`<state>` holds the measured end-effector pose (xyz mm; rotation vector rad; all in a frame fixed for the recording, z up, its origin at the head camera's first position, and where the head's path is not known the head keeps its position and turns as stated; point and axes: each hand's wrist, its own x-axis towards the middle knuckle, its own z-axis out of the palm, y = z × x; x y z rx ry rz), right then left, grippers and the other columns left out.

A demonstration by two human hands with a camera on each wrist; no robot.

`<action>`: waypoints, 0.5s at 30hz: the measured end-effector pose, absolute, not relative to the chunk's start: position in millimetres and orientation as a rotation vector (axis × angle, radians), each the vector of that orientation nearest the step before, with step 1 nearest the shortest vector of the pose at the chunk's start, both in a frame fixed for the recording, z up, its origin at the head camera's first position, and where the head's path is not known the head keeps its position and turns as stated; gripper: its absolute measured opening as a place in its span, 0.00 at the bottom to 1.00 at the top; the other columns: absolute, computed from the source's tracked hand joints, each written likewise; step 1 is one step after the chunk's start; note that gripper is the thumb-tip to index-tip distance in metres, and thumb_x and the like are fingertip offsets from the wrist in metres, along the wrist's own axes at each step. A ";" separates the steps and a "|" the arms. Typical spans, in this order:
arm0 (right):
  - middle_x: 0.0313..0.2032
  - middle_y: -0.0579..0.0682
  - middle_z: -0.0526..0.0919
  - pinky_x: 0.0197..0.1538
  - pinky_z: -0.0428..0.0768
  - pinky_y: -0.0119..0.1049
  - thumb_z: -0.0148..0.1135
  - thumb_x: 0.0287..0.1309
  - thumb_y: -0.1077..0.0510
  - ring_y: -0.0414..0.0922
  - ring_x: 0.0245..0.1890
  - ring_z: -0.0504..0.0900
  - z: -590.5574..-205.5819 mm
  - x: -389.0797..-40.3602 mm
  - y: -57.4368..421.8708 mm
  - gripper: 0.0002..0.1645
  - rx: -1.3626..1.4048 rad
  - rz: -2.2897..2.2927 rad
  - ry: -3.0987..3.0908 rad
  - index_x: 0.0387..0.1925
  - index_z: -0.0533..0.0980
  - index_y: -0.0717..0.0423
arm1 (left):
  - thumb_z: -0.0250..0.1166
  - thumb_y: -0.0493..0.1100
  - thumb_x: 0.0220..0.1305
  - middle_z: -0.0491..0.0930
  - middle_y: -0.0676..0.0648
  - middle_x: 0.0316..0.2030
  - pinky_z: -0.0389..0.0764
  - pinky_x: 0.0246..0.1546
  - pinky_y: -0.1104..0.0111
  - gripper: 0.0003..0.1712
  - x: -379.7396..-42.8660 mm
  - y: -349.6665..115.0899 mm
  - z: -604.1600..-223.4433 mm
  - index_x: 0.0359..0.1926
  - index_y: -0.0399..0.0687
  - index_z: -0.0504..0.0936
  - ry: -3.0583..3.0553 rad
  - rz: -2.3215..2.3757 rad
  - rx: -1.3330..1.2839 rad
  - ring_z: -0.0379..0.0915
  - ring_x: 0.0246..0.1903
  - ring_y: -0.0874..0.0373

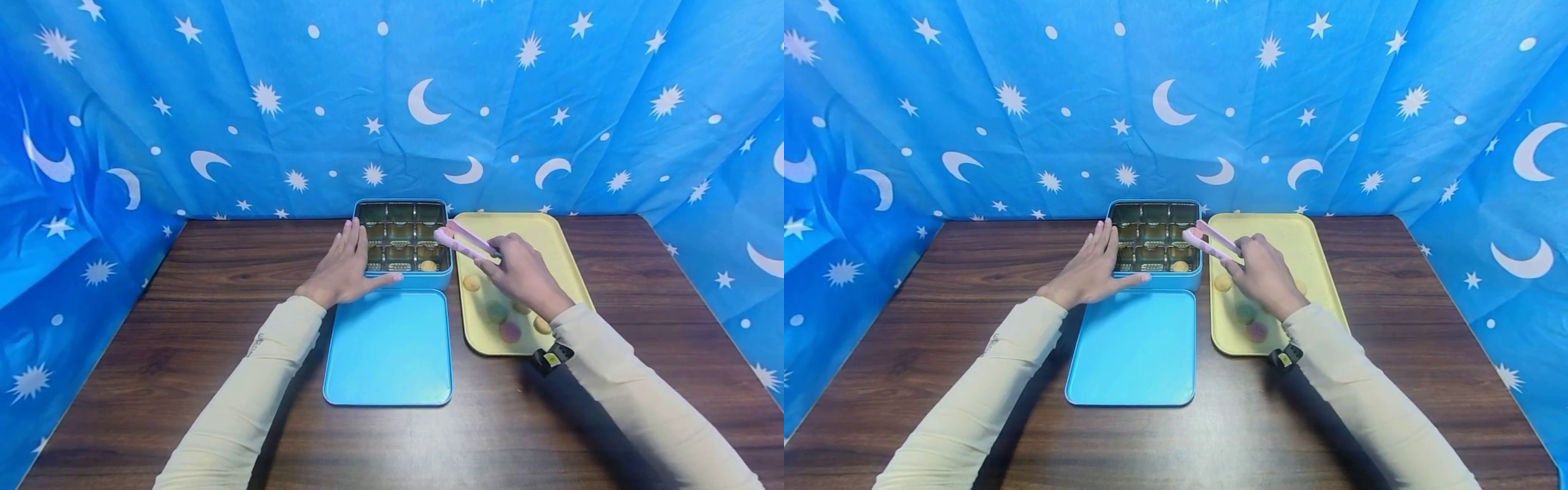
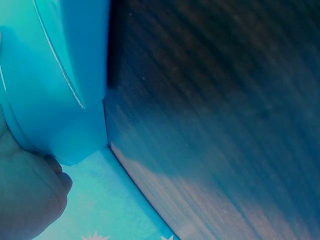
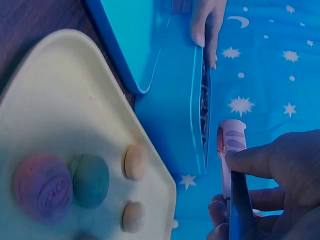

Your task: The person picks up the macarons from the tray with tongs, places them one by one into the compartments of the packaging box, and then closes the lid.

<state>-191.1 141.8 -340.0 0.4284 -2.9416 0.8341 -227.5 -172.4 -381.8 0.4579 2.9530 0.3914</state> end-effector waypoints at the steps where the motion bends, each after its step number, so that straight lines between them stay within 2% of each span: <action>1: 0.43 0.67 0.79 0.38 0.74 0.49 0.64 0.68 0.58 0.55 0.37 0.74 -339.7 -190.1 139.7 0.25 0.429 0.837 -2.945 0.56 0.76 0.75 | 0.52 0.83 0.59 0.26 0.36 0.79 0.32 0.76 0.54 0.73 -227.5 -172.5 -382.0 0.79 0.33 0.34 2.954 0.392 0.456 0.19 0.78 0.46; 15: 0.47 0.65 0.78 0.39 0.77 0.45 0.64 0.69 0.55 0.54 0.39 0.75 -339.2 -184.9 114.1 0.28 0.449 0.848 -2.994 0.60 0.75 0.72 | 0.52 0.83 0.59 0.25 0.37 0.79 0.32 0.76 0.54 0.73 -227.8 -172.9 -382.6 0.79 0.34 0.34 2.954 0.402 0.464 0.18 0.78 0.47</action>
